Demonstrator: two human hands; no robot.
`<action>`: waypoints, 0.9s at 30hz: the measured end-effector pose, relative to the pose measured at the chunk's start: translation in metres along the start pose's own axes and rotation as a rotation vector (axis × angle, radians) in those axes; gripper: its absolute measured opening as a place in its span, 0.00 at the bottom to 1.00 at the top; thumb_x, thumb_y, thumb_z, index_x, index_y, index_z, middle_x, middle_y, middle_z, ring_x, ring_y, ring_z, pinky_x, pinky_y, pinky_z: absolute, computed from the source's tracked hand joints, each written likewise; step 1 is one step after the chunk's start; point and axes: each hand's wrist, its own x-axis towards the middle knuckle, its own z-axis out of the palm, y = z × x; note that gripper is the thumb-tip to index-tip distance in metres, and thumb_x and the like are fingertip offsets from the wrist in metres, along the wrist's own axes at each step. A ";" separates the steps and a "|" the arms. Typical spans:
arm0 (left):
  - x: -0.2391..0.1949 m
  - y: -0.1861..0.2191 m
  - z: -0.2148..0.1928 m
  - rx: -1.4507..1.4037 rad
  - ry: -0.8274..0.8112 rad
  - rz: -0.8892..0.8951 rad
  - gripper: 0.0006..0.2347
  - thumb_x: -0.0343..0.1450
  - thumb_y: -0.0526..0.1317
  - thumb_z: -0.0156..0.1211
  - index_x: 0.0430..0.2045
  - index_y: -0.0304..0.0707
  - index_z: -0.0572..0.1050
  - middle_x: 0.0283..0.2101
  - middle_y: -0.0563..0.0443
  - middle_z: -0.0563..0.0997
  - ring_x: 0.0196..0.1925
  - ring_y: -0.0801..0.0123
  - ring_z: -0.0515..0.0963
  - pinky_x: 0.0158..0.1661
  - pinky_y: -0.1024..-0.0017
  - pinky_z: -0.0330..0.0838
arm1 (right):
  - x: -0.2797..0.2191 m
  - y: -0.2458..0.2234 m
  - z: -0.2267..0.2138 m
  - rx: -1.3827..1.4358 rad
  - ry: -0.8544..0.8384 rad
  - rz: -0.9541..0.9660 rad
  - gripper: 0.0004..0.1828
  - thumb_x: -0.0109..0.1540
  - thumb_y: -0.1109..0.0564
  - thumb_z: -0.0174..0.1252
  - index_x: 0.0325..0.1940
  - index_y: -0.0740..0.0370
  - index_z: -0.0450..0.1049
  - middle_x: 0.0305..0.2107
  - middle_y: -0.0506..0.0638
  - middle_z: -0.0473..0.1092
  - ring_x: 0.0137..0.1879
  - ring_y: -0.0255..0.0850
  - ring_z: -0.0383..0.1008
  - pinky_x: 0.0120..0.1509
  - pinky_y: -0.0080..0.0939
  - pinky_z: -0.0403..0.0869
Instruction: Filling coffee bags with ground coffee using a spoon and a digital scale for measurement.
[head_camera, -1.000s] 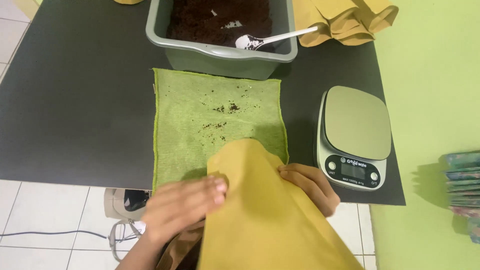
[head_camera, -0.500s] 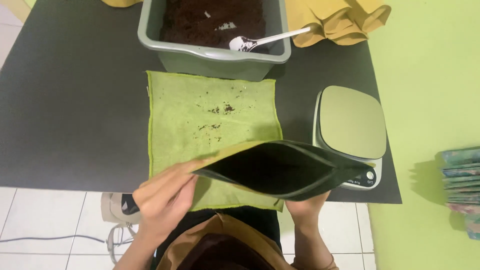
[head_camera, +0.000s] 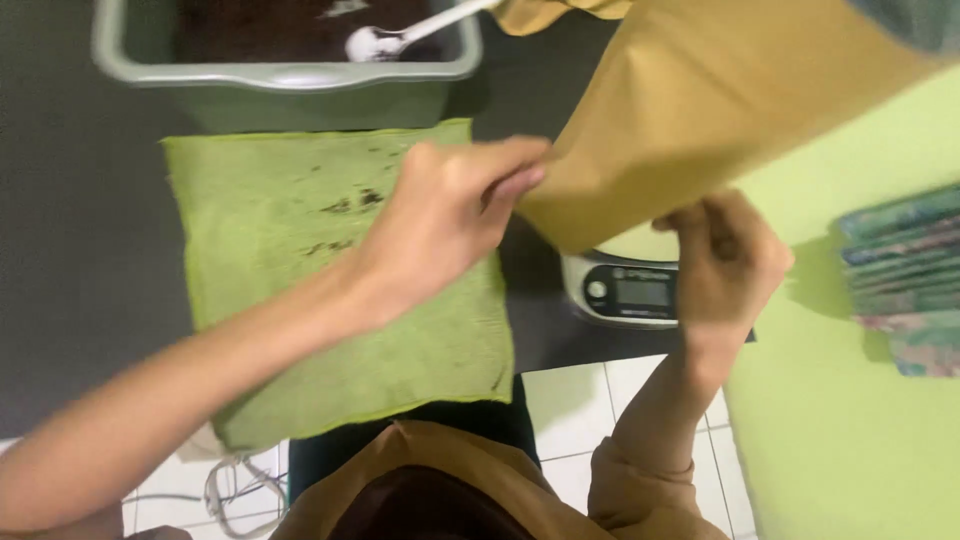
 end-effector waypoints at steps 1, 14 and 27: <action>0.011 -0.010 0.013 -0.018 -0.011 0.007 0.07 0.74 0.23 0.58 0.44 0.21 0.78 0.36 0.35 0.87 0.26 0.67 0.87 0.23 0.81 0.80 | 0.006 0.008 -0.002 -0.017 0.009 0.012 0.10 0.68 0.73 0.57 0.34 0.67 0.76 0.27 0.51 0.76 0.33 0.33 0.73 0.40 0.32 0.68; 0.039 -0.041 0.065 -0.030 -0.067 0.006 0.10 0.74 0.28 0.63 0.49 0.27 0.76 0.42 0.41 0.82 0.40 0.62 0.79 0.42 0.69 0.72 | 0.008 0.033 -0.013 0.146 0.134 0.257 0.08 0.69 0.67 0.52 0.52 0.67 0.71 0.41 0.57 0.74 0.38 0.39 0.74 0.45 0.35 0.79; -0.047 -0.060 -0.012 0.325 -0.076 0.080 0.04 0.76 0.23 0.65 0.42 0.15 0.81 0.44 0.26 0.86 0.44 0.46 0.88 0.45 0.64 0.83 | -0.078 -0.058 0.053 0.516 -0.507 -0.240 0.20 0.66 0.77 0.54 0.61 0.68 0.70 0.59 0.65 0.67 0.62 0.55 0.76 0.72 0.49 0.77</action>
